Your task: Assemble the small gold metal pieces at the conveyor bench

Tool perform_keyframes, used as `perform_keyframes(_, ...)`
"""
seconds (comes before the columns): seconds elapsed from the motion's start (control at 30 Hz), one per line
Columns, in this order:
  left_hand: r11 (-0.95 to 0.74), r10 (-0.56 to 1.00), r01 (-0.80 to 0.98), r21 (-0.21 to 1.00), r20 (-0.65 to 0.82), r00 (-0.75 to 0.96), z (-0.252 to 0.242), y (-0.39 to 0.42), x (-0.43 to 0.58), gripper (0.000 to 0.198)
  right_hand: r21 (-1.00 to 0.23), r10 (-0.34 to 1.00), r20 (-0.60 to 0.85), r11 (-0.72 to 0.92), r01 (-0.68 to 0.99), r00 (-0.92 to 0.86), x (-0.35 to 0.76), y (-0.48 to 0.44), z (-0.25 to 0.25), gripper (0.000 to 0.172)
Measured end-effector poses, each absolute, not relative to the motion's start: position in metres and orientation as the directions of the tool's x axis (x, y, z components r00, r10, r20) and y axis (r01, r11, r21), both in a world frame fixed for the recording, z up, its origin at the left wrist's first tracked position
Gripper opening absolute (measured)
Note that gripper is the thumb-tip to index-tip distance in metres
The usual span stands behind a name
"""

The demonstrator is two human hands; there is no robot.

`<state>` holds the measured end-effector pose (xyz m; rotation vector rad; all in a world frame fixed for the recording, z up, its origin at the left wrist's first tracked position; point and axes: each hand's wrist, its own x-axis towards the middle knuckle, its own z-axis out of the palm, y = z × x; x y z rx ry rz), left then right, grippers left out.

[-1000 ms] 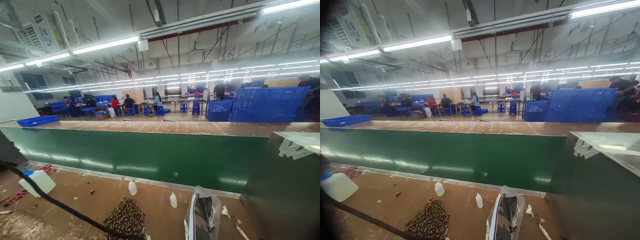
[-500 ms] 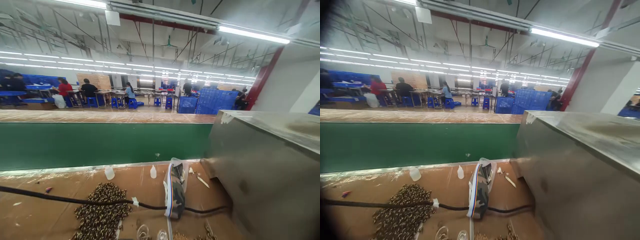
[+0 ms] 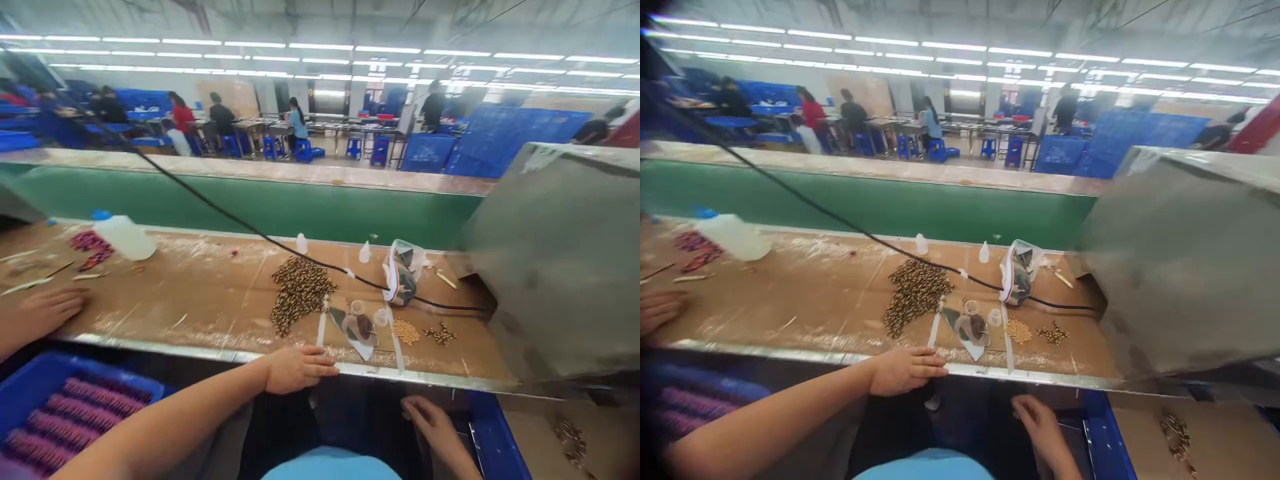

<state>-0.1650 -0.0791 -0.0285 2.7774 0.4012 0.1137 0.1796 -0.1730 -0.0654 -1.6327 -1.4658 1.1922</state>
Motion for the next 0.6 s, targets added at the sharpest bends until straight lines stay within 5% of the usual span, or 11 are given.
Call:
perform_keyframes(0.13, -0.895, 0.389, 0.308, 0.324, 0.228, 0.892, -0.035, -0.096, -0.155, 0.024, -0.917, 0.939, -0.224, -0.112, 0.383, -0.262, 0.156, -0.146, -0.043, 0.044)
perform_keyframes(0.3, -0.738, 0.670, 0.502, 0.451, 0.400, 0.625, -0.024, -0.094, -0.153, 0.022, -0.913, 0.986, 0.027, 0.091, 0.397, -0.165, 0.134, -0.128, -0.014, 0.039)
perform_keyframes(0.47, -0.293, 0.945, 0.744, 0.600, 0.299, 0.131, -0.013, -0.058, -0.151, 0.020, -0.921, 0.995, 0.095, 0.097, 0.377, -0.023, 0.120, -0.102, -0.023, 0.048)
perform_keyframes(0.6, -0.215, 0.967, 0.759, 0.614, 0.244, 0.077, -0.015, -0.031, -0.137, 0.019, -0.921, 0.994, 0.109, 0.102, 0.376, -0.002, 0.117, -0.097, -0.031, 0.051)
